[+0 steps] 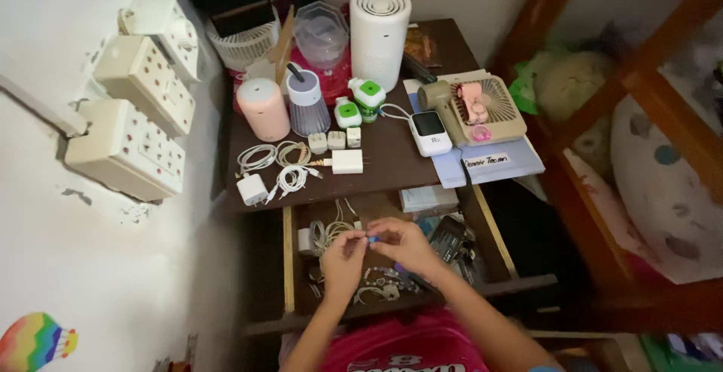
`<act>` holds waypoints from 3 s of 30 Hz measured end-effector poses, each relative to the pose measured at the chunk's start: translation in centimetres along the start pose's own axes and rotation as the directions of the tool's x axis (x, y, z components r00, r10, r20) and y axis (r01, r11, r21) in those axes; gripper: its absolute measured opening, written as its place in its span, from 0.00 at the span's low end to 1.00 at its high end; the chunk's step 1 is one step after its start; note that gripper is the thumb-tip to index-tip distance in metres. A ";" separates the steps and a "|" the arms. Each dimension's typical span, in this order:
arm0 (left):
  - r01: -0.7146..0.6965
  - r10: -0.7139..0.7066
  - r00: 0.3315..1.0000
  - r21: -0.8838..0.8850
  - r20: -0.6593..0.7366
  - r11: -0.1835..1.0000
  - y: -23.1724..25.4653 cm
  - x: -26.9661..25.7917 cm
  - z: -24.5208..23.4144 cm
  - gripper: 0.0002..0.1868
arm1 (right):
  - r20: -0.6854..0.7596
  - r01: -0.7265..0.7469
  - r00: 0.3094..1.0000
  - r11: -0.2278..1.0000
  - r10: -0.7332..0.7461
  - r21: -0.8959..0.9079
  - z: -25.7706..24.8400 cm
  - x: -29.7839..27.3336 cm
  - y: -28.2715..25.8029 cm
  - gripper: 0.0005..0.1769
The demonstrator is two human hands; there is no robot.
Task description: The person organizes small electronic accessories in a drawer. They pick up a pink circular device and place it on the desk, then coil a white USB cable and place it in the drawer. They continue to pick up and place various chargers and cables on the desk and in the drawer.
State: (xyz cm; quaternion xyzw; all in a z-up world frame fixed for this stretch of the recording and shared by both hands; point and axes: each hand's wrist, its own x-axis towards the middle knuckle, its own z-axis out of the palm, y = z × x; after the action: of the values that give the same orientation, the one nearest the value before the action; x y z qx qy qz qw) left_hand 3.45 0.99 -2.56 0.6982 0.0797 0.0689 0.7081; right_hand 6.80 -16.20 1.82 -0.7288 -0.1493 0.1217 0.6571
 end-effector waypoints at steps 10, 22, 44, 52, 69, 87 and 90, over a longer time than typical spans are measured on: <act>-0.198 0.208 0.978 0.300 -0.003 0.933 4.9 -4.7 -3.0 0.06 | -0.214 0.255 0.898 0.851 -0.385 -0.459 -2.5 8.5 -1.7 0.16; -0.060 0.057 0.998 0.271 0.020 0.961 6.2 -5.0 -3.1 0.07 | -0.411 0.063 0.843 0.821 -0.348 -0.567 -5.0 19.7 -0.8 0.15; -0.066 -0.083 0.965 0.535 0.250 0.842 3.4 -3.8 -2.7 0.11 | -0.372 -0.003 0.926 0.986 -0.061 -0.169 -5.7 20.2 1.1 0.30; -0.180 0.005 0.965 0.644 0.263 0.743 2.5 -2.7 -2.1 0.09 | -0.408 0.072 0.911 0.997 -0.058 0.019 -5.5 18.1 0.9 0.36; -0.419 -0.138 0.908 0.851 0.395 -0.316 -2.1 8.4 -6.1 0.12 | -0.365 0.032 0.931 0.989 0.024 0.147 -7.7 7.6 1.5 0.26; -0.494 0.073 0.841 0.816 0.536 -0.300 -1.9 7.1 -8.0 0.12 | -0.372 -0.056 0.924 0.993 0.092 0.104 -6.5 4.1 0.4 0.16; -0.494 0.105 0.842 0.834 0.529 -0.247 -0.1 6.3 -8.1 0.12 | -0.288 -0.036 0.958 0.998 0.018 -0.055 -5.8 2.9 1.3 0.17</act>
State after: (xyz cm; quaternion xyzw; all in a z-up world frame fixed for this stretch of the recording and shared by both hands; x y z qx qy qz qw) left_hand 7.89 10.20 -2.87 0.9780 -0.1666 0.0680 -0.1053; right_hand 11.76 -20.54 1.18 -0.7600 -0.0460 0.0193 0.6480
